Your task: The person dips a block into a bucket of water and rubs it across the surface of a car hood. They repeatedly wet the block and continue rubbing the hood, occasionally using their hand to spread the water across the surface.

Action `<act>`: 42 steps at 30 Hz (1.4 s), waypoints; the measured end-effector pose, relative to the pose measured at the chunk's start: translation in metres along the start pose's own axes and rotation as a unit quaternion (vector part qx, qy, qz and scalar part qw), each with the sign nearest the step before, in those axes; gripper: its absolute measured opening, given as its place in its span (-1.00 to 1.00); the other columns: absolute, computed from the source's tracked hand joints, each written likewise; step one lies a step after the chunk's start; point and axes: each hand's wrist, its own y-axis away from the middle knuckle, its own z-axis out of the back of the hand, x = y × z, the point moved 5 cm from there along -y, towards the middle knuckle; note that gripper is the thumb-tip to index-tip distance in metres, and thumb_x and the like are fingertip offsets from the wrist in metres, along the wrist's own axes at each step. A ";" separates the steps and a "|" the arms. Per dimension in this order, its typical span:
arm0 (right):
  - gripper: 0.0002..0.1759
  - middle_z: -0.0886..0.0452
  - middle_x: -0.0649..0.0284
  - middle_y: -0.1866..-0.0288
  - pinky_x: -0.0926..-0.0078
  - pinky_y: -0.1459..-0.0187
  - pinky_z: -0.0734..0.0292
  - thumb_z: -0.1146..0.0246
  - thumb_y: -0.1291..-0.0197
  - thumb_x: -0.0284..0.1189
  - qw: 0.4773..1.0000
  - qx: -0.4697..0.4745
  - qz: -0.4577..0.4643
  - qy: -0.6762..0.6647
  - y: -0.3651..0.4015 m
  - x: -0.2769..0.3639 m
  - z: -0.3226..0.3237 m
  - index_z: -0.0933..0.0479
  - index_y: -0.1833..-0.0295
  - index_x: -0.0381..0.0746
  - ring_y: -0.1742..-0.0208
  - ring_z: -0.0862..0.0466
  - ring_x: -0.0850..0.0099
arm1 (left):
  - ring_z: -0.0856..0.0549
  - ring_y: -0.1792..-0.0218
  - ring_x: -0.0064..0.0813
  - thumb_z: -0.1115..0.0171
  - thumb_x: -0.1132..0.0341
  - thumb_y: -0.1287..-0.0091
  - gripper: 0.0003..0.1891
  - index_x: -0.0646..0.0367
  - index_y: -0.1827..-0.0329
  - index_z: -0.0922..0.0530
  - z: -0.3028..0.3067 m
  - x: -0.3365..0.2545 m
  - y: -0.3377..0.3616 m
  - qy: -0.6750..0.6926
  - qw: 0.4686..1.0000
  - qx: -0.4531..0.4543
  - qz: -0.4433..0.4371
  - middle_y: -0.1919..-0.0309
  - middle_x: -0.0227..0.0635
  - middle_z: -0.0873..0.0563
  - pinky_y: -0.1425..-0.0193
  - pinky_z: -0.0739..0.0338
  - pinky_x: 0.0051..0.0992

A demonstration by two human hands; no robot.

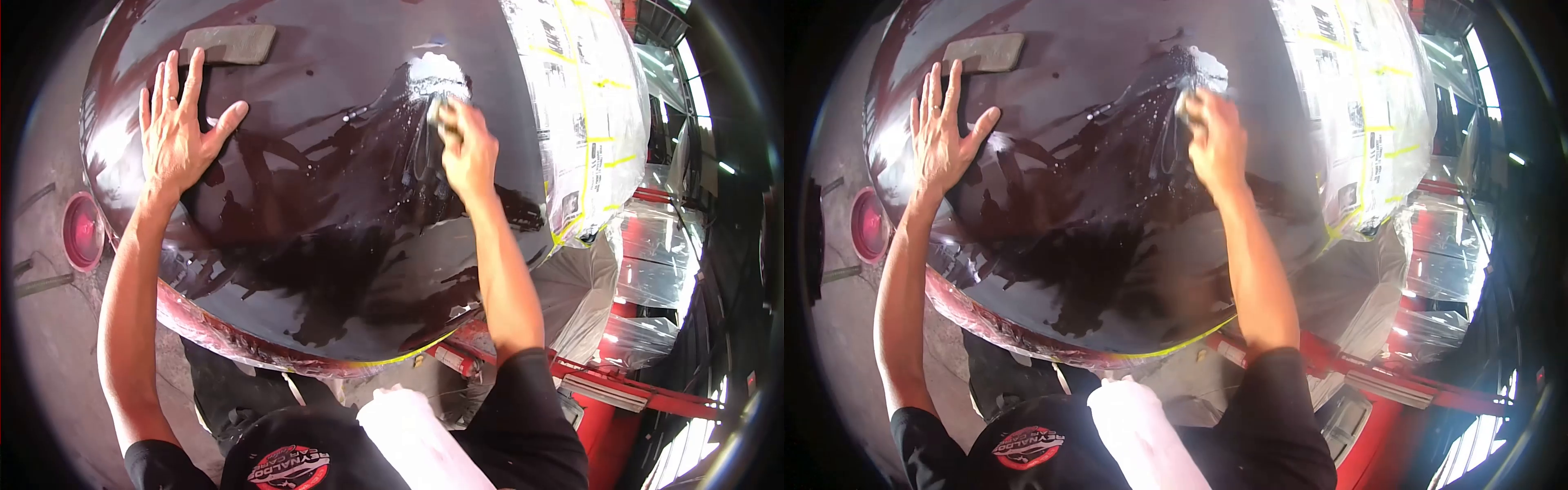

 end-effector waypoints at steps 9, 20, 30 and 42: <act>-0.46 -0.73 0.16 -0.13 0.22 -0.20 -0.63 -0.24 0.00 -0.82 0.999 -0.016 0.034 0.007 0.035 0.017 0.001 -0.61 -0.15 -0.25 -0.17 -0.66 0.05 | -0.13 -0.65 -0.04 -0.21 -0.30 -0.38 -0.06 -0.07 -0.71 -0.09 -0.003 0.001 -0.004 -0.014 1.000 0.014 -0.001 -0.65 -0.01 -0.14 -0.67 0.08 0.03; -0.42 -0.71 0.08 -0.10 0.26 -0.15 -0.66 -0.21 0.02 -0.83 0.998 0.014 -0.030 -0.054 0.032 0.016 0.000 -0.58 -0.19 -0.27 -0.17 -0.67 0.04 | -0.14 -0.64 -0.01 -0.22 -0.29 -0.38 -0.08 -0.08 -0.70 -0.12 -0.001 0.001 0.000 -0.004 1.000 0.003 -0.001 -0.64 0.00 -0.16 -0.66 0.04 0.03; -0.47 -0.73 0.02 -0.10 0.23 -0.17 -0.65 -0.22 -0.03 -0.84 0.996 -0.038 -0.072 -0.044 0.019 0.001 0.000 -0.59 -0.17 -0.31 -0.14 -0.71 0.06 | -0.15 -0.64 -0.02 -0.21 -0.29 -0.38 -0.08 -0.08 -0.70 -0.12 -0.003 0.002 0.002 -0.002 1.000 0.002 0.000 -0.64 -0.01 -0.16 -0.66 0.03 0.03; -0.48 -0.74 0.11 -0.11 0.19 -0.09 -0.66 -0.21 -0.05 -0.80 0.994 -0.021 -0.100 -0.046 -0.027 -0.020 -0.001 -0.61 -0.17 -0.27 -0.17 -0.68 0.02 | -0.16 -0.63 -0.02 -0.21 -0.34 -0.35 -0.06 -0.08 -0.69 -0.15 0.000 -0.003 0.000 -0.008 0.999 0.036 0.007 -0.65 -0.01 -0.14 -0.66 0.08 0.05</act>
